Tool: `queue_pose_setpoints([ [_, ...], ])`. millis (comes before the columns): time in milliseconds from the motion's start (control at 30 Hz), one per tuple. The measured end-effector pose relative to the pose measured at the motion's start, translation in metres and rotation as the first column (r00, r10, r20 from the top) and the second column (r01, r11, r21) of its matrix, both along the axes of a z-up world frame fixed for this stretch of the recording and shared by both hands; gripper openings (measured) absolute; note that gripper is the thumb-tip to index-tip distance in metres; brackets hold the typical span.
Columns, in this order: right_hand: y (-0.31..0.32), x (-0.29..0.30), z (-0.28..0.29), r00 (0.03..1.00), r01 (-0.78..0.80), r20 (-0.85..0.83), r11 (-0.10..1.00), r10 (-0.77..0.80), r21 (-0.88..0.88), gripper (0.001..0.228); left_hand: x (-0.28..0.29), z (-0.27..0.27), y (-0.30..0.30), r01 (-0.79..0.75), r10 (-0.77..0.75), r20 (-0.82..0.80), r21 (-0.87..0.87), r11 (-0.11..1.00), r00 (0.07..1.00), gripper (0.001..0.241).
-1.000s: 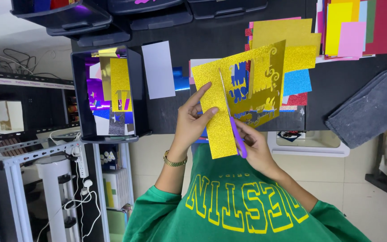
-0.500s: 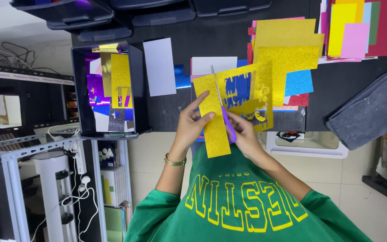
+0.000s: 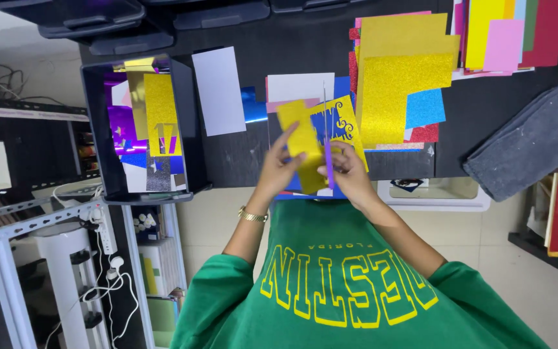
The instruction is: The person uses purple scissors to cut a blue sheet of paper, then sorts through a stack of colored paper sheets in a storage bin. They cut a gold glitter sheet with a pre-cut design and later cut a yellow glitter sheet with a letter cutout. The person places cut pieces into the bin and continues handling various colored sheets.
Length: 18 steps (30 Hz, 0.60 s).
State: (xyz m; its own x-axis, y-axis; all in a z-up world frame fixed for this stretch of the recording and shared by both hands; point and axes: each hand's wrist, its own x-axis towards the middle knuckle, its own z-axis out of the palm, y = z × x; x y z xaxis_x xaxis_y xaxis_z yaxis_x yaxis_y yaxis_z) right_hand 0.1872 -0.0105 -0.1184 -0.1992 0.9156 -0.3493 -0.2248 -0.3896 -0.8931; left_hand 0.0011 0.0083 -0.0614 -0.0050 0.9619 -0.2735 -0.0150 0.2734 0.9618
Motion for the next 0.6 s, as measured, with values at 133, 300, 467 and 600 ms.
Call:
queue_pose_setpoints([
  [133,0.019,0.028,0.018,0.963,0.193,0.168,0.975,-0.210,0.114,0.040,0.026,0.014,0.014,0.242,-0.255,0.125,0.112,0.964,0.959,0.090],
  [300,0.078,0.109,-0.050,0.871,0.255,0.362,0.936,-0.331,0.243,0.047,0.013,-0.049,0.045,0.293,-0.250,-0.449,0.027,0.956,0.858,0.108],
  [467,0.108,0.133,-0.107,0.748,0.250,0.541,0.918,-0.384,0.306,0.049,0.011,-0.089,0.056,0.404,-0.390,-0.831,-0.223,0.887,0.397,0.124],
  [600,0.090,0.131,-0.072,0.562,0.239,0.674,0.874,-0.480,0.424,0.050,0.013,-0.102,0.056,0.375,-0.415,-0.841,-0.281,0.883,0.348,0.120],
])
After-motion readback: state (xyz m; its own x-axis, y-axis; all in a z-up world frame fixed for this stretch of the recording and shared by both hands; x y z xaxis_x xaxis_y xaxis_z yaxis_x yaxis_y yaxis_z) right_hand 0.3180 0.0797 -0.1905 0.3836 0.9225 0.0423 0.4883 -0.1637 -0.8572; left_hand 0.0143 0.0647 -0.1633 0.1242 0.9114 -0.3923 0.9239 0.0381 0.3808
